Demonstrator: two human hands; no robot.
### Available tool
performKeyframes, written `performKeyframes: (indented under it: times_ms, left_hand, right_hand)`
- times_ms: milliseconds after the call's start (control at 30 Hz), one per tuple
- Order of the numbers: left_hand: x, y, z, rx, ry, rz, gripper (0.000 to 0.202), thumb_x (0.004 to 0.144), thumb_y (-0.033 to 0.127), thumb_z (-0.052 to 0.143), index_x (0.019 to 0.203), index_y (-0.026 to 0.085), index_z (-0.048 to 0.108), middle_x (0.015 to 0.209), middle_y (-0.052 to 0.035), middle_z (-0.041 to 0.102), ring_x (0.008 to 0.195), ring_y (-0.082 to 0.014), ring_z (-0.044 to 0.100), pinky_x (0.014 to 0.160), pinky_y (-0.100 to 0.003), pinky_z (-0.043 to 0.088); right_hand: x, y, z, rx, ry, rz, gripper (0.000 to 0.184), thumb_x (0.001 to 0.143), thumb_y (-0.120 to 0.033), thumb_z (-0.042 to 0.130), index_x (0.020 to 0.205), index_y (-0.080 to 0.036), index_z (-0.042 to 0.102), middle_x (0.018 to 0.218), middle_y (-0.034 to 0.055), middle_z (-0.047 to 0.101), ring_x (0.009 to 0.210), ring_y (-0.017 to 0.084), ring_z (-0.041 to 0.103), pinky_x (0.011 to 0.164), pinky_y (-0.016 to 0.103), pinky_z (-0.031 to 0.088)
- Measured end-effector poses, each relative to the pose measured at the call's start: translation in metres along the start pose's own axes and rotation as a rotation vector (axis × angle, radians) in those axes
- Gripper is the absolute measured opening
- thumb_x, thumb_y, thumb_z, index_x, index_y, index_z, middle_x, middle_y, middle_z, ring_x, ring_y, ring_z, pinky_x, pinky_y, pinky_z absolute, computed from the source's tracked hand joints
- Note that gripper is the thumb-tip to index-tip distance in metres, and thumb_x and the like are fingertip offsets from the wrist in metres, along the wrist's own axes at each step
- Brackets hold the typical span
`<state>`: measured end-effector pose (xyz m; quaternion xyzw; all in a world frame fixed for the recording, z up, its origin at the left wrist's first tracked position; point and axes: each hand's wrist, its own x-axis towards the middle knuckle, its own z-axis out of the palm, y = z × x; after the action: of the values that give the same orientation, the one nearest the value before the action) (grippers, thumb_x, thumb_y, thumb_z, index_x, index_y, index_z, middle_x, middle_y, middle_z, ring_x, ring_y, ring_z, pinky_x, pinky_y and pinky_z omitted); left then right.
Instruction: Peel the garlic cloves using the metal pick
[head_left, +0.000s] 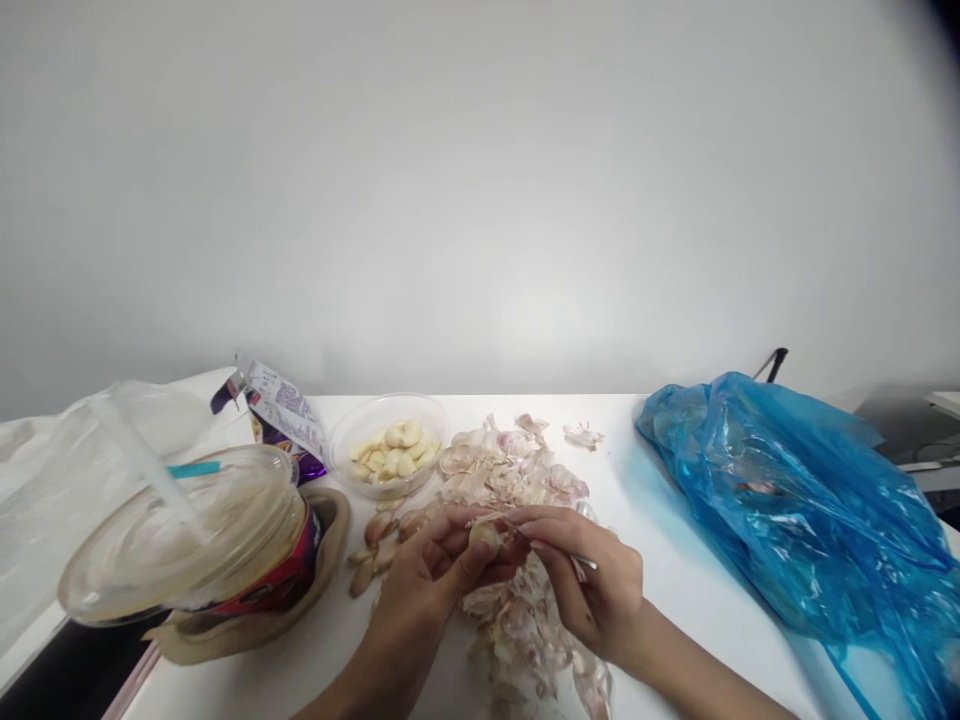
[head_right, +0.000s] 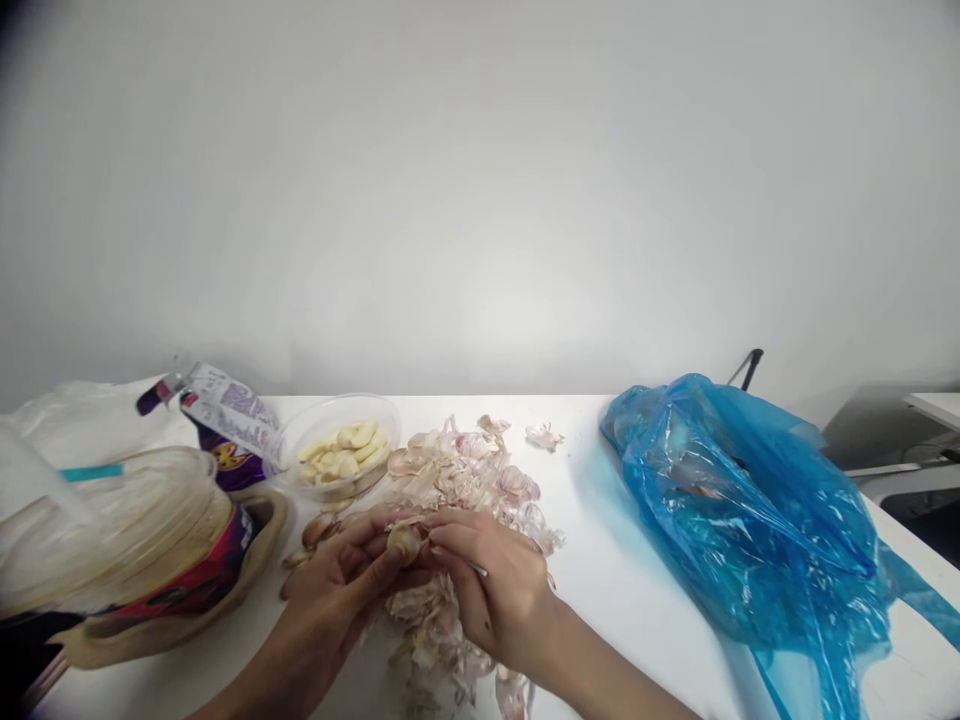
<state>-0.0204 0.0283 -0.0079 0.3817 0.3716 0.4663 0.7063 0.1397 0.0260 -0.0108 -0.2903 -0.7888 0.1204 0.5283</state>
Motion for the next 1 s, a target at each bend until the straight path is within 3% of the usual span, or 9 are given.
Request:
performKeyframes:
  times_ms: [200,467,767,1000]
  left_hand:
    - [0.0,0.002,0.0,-0.07,0.005,-0.091,0.014,0.077,0.02,0.058,0.087,0.015,0.065,0.079,-0.0043,0.07,0.072,-0.014,0.064,0.071,-0.024,0.05]
    - [-0.004,0.003,0.001,-0.173,-0.02,-0.177,0.014,0.076,0.019,0.059,0.086,0.013,0.068,0.088,-0.0059,0.068,0.083,-0.0125,0.06,0.081,-0.022,0.045]
    - [-0.003,0.011,0.005,-0.233,0.002,-0.126,0.011,0.075,0.019,0.06,0.084,0.015,0.066,0.086,-0.0032,0.065,0.09,-0.0145,0.06,0.092,-0.026,0.041]
    - [-0.002,0.01,0.002,-0.232,0.027,-0.112,0.014,0.074,0.018,0.062,0.087,0.016,0.065,0.09,-0.0042,0.066,0.091,-0.0144,0.06,0.089,-0.023,0.044]
  right_hand:
    - [0.001,0.001,-0.001,-0.006,0.036,-0.01,0.033,0.08,0.0,0.043,0.108,-0.016,0.05,0.096,0.0098,0.063,0.09,0.018,0.061,0.072,0.03,0.055]
    - [0.004,0.002,-0.001,-0.058,0.075,0.006,0.026,0.082,-0.003,0.041,0.101,-0.016,0.053,0.087,0.0083,0.065,0.087,0.018,0.062,0.073,0.031,0.054]
    - [0.006,0.0,-0.001,0.008,0.15,0.132,0.016,0.082,-0.009,0.046,0.091,-0.016,0.057,0.077,0.0062,0.065,0.074,0.017,0.063,0.07,0.03,0.052]
    - [0.011,-0.002,-0.003,0.069,0.167,0.227,0.015,0.086,-0.016,0.043,0.086,-0.015,0.057,0.065,0.0043,0.064,0.06,0.015,0.062,0.062,0.028,0.051]
